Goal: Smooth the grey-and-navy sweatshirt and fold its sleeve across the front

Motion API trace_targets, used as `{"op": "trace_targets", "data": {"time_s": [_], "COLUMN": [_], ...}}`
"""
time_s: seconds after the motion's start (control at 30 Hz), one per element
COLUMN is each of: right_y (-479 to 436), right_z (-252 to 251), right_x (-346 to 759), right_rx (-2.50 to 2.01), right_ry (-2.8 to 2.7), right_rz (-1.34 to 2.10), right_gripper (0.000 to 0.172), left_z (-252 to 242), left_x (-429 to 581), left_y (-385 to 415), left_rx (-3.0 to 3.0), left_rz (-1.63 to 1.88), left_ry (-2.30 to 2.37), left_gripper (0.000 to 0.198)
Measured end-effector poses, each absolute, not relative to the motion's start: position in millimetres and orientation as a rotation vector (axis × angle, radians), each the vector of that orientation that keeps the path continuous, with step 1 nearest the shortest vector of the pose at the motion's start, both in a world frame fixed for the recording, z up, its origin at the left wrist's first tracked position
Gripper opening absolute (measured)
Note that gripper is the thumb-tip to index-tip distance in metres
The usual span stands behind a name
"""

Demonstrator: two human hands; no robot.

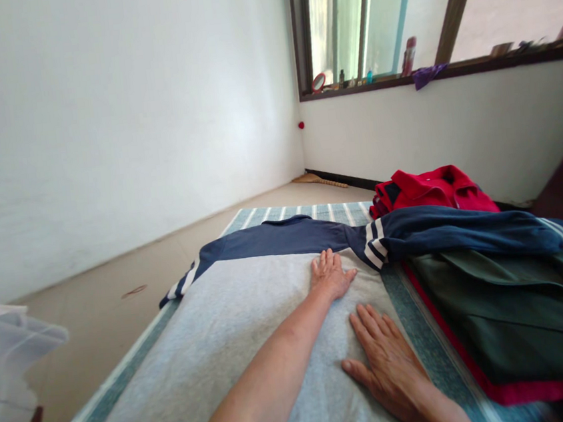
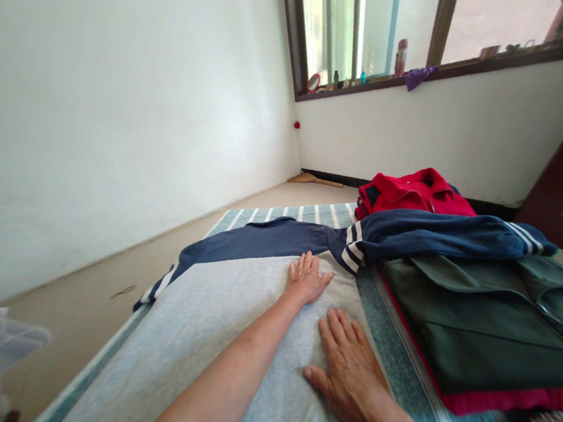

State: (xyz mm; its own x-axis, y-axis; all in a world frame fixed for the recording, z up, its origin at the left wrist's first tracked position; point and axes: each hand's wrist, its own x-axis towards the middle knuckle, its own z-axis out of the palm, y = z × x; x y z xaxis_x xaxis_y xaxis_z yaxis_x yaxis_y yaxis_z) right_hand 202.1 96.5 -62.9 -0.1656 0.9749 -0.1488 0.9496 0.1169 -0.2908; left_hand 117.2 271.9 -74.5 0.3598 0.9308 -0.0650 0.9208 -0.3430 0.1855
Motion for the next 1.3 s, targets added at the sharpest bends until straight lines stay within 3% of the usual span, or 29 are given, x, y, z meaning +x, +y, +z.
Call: {"op": "trace_targets", "data": {"time_s": [1.0, 1.3], "right_y": [97.0, 96.7], "right_z": [-64.2, -61.6], "right_x": [203.1, 201.7], "right_rx": [-1.967, -1.995], "right_ry": [-2.287, -2.296], "right_rz": [0.498, 0.488], "right_gripper": [0.078, 0.078], "left_z": [-61.6, -70.1], "left_x": [123.4, 153.9], "left_y": [273.7, 278.6], "left_rx": [2.383, 2.478], "left_rz": [-0.011, 0.223], "left_ry": [1.693, 1.619], "left_gripper": [0.073, 0.075]}}
